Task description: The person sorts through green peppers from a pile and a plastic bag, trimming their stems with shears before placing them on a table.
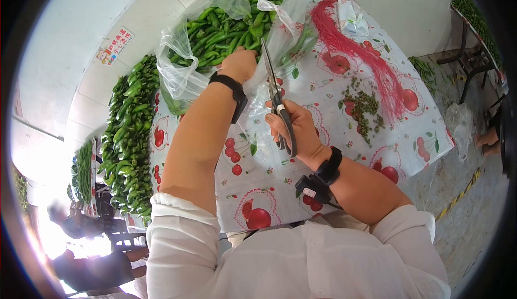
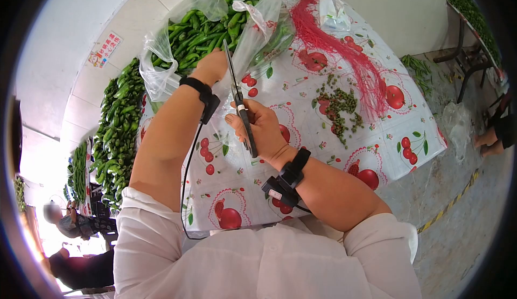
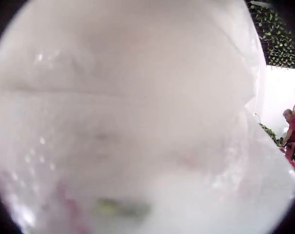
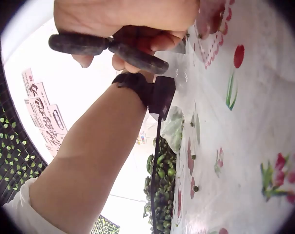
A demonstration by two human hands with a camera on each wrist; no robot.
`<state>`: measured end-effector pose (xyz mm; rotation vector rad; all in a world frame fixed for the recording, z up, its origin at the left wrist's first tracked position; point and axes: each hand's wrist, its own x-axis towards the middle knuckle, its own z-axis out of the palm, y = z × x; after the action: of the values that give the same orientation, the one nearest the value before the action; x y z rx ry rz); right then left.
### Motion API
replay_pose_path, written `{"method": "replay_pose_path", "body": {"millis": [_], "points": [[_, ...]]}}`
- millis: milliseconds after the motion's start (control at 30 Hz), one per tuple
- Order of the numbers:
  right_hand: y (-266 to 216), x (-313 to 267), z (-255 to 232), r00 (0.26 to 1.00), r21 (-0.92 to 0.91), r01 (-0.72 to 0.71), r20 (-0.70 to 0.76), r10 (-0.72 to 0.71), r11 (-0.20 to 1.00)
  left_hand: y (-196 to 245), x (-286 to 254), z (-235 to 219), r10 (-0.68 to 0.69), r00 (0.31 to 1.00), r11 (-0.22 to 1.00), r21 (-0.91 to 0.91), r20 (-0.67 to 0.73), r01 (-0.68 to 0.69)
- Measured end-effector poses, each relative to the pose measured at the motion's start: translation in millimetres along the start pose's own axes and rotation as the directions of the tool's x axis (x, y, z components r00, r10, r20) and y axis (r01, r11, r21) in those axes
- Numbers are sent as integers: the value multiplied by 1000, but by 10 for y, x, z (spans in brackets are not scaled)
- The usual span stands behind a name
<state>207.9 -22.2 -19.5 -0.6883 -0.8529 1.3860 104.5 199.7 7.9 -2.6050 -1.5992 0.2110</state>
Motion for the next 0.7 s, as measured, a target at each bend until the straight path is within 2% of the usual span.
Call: {"method": "replay_pose_path", "body": {"millis": [33, 133, 333, 433, 567, 600, 700], "points": [[-3, 1, -1, 1000, -18, 12, 1, -12, 1000, 129, -104, -131, -96, 995, 995, 7, 35, 96], [-19, -1, 0, 1000, -54, 20, -2, -20, 998, 172, -155, -193, -158, 987, 987, -22, -6, 158], [-16, 4, -11, 1000, -9, -16, 9, 16, 1000, -53, -153, -184, -92, 961, 993, 54, -259, 110], [-26, 2, -12, 1000, -4, -16, 4, 16, 1000, -148, -215, -389, -101, 949, 988, 84, -299, 131], [-18, -1, -11, 1000, -13, -15, 15, 15, 1000, -457, -162, -509, -214, 904, 976, -35, -371, 216], [-20, 0, -11, 1000, -33, -16, 7, 16, 999, -538, -187, -555, -238, 868, 971, -87, -437, 222], [-21, -1, -9, 1000, -78, -16, -5, 16, 997, -836, -217, -668, -381, 771, 913, -337, -511, 228]]}}
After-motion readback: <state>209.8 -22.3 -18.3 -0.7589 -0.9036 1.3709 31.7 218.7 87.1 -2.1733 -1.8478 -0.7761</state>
